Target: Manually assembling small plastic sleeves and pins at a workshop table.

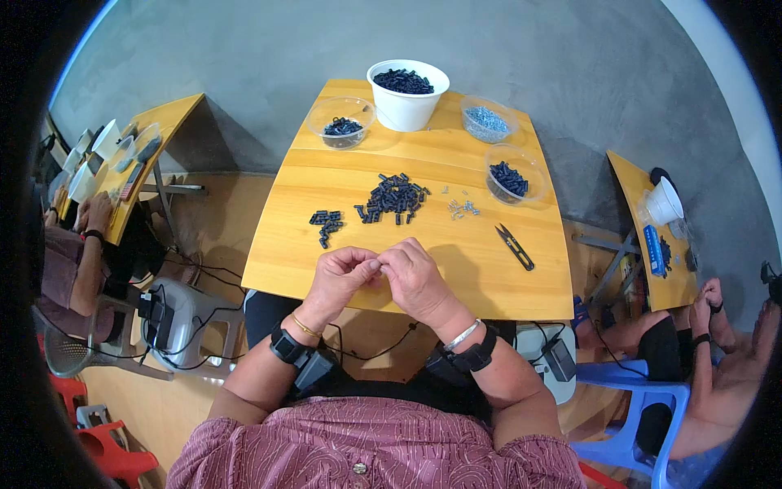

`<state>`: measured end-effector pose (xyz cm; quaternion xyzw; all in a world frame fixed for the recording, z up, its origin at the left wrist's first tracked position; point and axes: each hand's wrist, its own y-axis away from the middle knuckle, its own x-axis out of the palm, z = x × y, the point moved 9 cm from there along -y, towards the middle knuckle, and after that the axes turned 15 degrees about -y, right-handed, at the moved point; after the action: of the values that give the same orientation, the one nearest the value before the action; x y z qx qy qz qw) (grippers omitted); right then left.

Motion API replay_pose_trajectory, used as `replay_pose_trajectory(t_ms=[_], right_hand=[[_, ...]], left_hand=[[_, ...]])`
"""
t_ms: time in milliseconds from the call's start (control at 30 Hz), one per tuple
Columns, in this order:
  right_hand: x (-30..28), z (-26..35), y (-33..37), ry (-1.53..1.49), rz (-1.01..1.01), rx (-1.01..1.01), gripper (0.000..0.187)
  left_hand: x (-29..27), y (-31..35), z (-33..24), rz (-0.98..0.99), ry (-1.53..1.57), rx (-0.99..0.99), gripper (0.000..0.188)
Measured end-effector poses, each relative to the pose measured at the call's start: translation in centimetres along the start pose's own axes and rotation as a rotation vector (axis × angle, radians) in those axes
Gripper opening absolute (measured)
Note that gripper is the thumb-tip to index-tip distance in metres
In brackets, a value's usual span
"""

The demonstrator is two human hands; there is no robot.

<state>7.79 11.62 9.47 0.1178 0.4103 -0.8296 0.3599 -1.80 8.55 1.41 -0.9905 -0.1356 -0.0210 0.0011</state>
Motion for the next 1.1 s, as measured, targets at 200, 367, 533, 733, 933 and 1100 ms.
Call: replay_pose_trajectory(t_ms=[200, 367, 533, 733, 933, 1100], right_hand=[[-4.6, -5.4, 1.6, 0.167, -0.074, 0.187, 0.006], [-10.7, -11.5, 2.8, 0.252, -0.167, 0.348, 0.006], [-10.4, -12.2, 1.1, 0.301, -0.085, 0.367, 0.007], [-9.4, -13.3, 0.7, 0.374, 0.009, 0.342, 0.008], [-9.1, -12.8, 1.0, 0.252, -0.019, 0.363, 0.008], [-5.9, -7.0, -0.3, -0.099, -0.058, 0.427, 0.006]], left_hand=[[0.0, -0.4, 0.6, 0.037, 0.014, -0.011, 0.006], [-0.1, -0.4, 0.5, 0.046, 0.074, 0.017, 0.008], [-0.3, -0.5, 0.6, 0.049, 0.077, 0.049, 0.012], [-0.2, -0.5, 0.9, 0.073, 0.08, 0.045, 0.014], [-0.3, -0.5, 1.0, 0.066, 0.114, -0.001, 0.014], [-0.6, -0.2, 0.9, 0.102, 0.271, -0.009, 0.014]])
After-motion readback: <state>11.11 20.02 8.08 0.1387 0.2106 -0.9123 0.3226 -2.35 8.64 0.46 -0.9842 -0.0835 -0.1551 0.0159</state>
